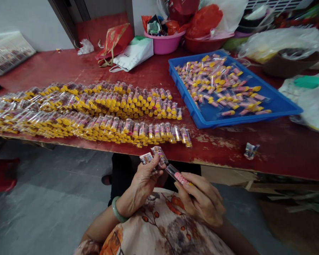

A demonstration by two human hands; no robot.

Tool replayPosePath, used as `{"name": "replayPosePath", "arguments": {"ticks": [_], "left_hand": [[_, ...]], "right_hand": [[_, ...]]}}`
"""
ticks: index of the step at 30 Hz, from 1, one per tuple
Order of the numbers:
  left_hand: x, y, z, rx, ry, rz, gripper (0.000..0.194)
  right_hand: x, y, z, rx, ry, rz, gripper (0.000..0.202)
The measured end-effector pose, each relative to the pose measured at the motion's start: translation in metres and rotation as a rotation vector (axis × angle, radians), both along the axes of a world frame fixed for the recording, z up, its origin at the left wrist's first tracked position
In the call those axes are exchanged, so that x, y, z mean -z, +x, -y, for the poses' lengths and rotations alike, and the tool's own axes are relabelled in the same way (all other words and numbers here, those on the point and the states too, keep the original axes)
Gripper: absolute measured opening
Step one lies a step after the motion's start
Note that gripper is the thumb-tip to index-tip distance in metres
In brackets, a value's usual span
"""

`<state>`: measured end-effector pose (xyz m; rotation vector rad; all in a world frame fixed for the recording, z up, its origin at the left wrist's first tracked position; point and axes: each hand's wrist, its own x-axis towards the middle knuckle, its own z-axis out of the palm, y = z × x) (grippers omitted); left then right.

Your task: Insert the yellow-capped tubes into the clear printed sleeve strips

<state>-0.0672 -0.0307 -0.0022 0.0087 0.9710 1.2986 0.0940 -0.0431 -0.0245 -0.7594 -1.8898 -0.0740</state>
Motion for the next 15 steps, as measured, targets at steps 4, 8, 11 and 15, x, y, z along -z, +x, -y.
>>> {"name": "replayPosePath", "arguments": {"ticks": [4, 8, 11, 15], "left_hand": [[0.003, 0.0, 0.0, 0.029, 0.023, 0.017, 0.033], [0.005, 0.0, -0.001, -0.01, -0.01, 0.027, 0.037], [-0.001, 0.001, 0.0, -0.019, -0.082, 0.023, 0.039], [-0.004, 0.006, 0.002, -0.015, -0.105, 0.018, 0.048]], "right_hand": [[-0.002, -0.002, 0.0, -0.004, -0.014, -0.035, 0.039], [-0.005, -0.005, -0.005, 0.004, 0.002, 0.005, 0.041], [-0.007, -0.003, -0.005, -0.062, 0.011, 0.105, 0.043], [0.013, 0.007, -0.01, -0.227, -0.069, 0.066, 0.03]]}}
